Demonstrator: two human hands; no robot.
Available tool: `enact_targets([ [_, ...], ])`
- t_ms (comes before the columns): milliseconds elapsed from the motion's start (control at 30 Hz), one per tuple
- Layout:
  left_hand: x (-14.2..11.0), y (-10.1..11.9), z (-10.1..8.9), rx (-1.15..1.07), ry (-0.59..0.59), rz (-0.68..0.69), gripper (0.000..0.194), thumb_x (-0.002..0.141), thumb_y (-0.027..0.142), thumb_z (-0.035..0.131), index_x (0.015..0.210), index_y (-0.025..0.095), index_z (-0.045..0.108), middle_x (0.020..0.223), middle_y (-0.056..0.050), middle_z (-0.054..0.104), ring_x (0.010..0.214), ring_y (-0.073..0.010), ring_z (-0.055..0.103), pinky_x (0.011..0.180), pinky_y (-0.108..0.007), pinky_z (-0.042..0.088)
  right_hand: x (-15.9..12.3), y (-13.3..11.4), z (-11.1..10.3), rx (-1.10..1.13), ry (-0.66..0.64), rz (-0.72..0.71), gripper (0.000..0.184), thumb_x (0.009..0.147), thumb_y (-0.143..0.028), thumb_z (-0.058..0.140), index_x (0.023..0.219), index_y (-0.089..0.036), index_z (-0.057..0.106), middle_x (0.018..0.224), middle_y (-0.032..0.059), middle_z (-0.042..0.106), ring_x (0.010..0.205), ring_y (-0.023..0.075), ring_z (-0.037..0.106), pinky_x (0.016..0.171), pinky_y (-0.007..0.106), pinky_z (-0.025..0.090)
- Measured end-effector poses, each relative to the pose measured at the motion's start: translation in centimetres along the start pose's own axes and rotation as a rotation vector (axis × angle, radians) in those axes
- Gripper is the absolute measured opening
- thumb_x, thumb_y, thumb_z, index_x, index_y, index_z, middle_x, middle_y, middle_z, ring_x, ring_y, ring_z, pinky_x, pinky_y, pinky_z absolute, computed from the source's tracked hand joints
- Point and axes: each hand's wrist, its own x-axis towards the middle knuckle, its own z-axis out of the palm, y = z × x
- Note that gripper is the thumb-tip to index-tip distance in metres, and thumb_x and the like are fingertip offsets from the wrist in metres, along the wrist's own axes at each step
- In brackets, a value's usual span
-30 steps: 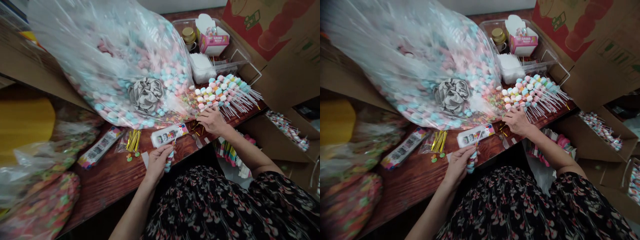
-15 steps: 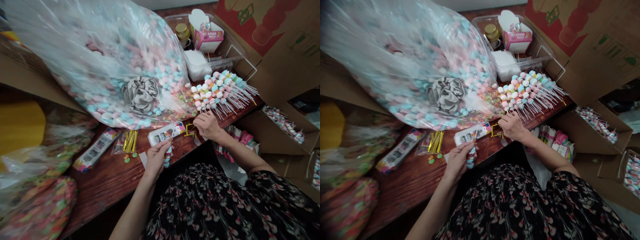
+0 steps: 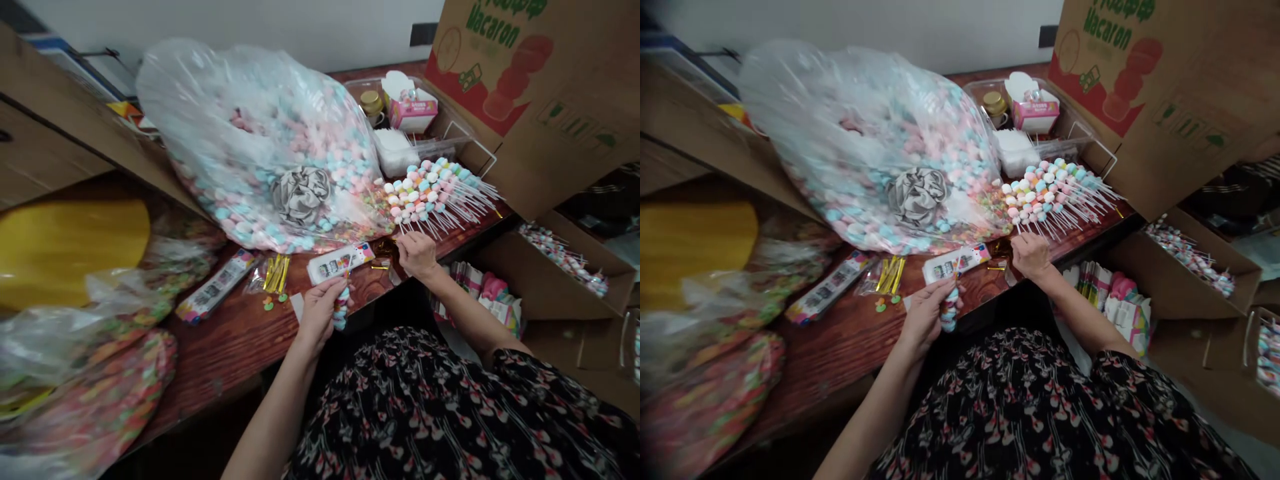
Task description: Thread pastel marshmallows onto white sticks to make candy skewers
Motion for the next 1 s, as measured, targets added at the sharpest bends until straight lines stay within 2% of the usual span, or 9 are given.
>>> enact_targets([
  [200,-1.0,1.0,1.8,-0.071,-0.214,-0.032,0.030,0.063,0.030,0.082,0.084,0.011,0.072,0.076,-0.008,0.074,0.046,-0.0107,0.058,0.040,-0.022,0.046,-0.8,-4.4,-1.8,0.208,0.172,-0.234,0.017,0.088,-0.016,0.049,0.082,-0.018,0.065,0.077,0.0062,0.067,0.075,0.0175,0.058,0.071,0.032,0.041],
  [333,-1.5,1.0,1.9,-0.067,-0.193,0.001,0.027,0.064,0.033,0.080,0.078,0.012,0.071,0.074,-0.006,0.072,0.053,-0.0131,0.062,0.041,-0.021,0.045,-2.3,-6.4,-2.1,0.474,0.191,-0.193,0.015,0.088,-0.018,0.051,0.084,-0.019,0.066,0.078,0.0065,0.067,0.072,0.0173,0.059,0.069,0.033,0.046],
  [433,-2.0,1.2,0.9,0.096,-0.211,0.019,0.025,0.067,0.036,0.078,0.076,0.014,0.072,0.067,-0.003,0.068,0.049,-0.0099,0.056,0.043,-0.020,0.041,-3.3,-6.5,-2.3,0.863,-0.035,-0.028,0.012,0.088,-0.024,0.057,0.089,-0.020,0.068,0.087,0.0076,0.068,0.081,0.0184,0.064,0.074,0.033,0.051],
  [533,-2.6,1.9,0.1,0.377,-0.386,0.092,0.023,0.074,0.037,0.073,0.074,0.014,0.074,0.066,-0.004,0.065,0.053,-0.0095,0.052,0.051,-0.021,0.040,-3.4,-6.1,-2.7,1.263,-0.356,0.204,0.025,0.092,-0.032,0.052,0.108,-0.021,0.067,0.106,0.0086,0.069,0.094,0.0193,0.065,0.080,0.034,0.053],
  [600,-3.1,2.6,0.1,0.506,-0.493,0.163,0.023,0.079,0.037,0.069,0.075,0.015,0.075,0.070,-0.005,0.065,0.060,-0.0118,0.054,0.057,-0.023,0.042,-2.9,-6.0,-2.9,1.368,-0.527,0.251,0.027,0.093,-0.034,0.051,0.108,-0.020,0.069,0.106,0.0079,0.071,0.096,0.0190,0.066,0.083,0.033,0.052],
  [700,-3.3,3.3,0.2,0.609,-0.546,0.241,0.022,0.085,0.034,0.064,0.082,0.017,0.076,0.075,-0.007,0.067,0.067,-0.0146,0.057,0.065,-0.026,0.044,-2.1,-6.4,-2.9,1.400,-0.695,0.260,0.021,0.087,-0.034,0.062,0.091,-0.016,0.073,0.087,0.0052,0.072,0.080,0.0157,0.066,0.076,0.028,0.051],
  [833,-3.0,3.2,-0.3,0.646,-0.470,0.267,0.018,0.085,0.031,0.064,0.082,0.019,0.077,0.077,-0.007,0.070,0.070,-0.0166,0.060,0.068,-0.027,0.046,-2.4,-7.1,-2.2,1.543,-0.763,0.446,0.021,0.082,-0.034,0.066,0.079,-0.014,0.070,0.062,-0.0005,0.065,0.055,0.0093,0.057,0.057,0.021,0.045],
  [933,-2.5,2.4,-1.0,0.582,-0.354,0.210,0.016,0.081,0.032,0.068,0.079,0.019,0.077,0.076,-0.007,0.070,0.069,-0.0164,0.060,0.065,-0.027,0.047,-3.3,-7.5,-1.8,1.602,-0.816,0.506,0.022,0.078,-0.034,0.069,0.074,-0.013,0.067,0.058,-0.0020,0.061,0.051,0.0080,0.054,0.052,0.020,0.043],
  [1000,-2.1,1.7,-1.3,0.506,-0.227,0.138,0.017,0.078,0.034,0.071,0.079,0.018,0.077,0.073,-0.005,0.069,0.064,-0.0146,0.059,0.061,-0.025,0.047,-3.6,-7.6,-2.1,1.560,-0.780,0.557,0.021,0.078,-0.033,0.069,0.071,-0.014,0.065,0.056,-0.0024,0.060,0.050,0.0080,0.052,0.051,0.020,0.041],
])
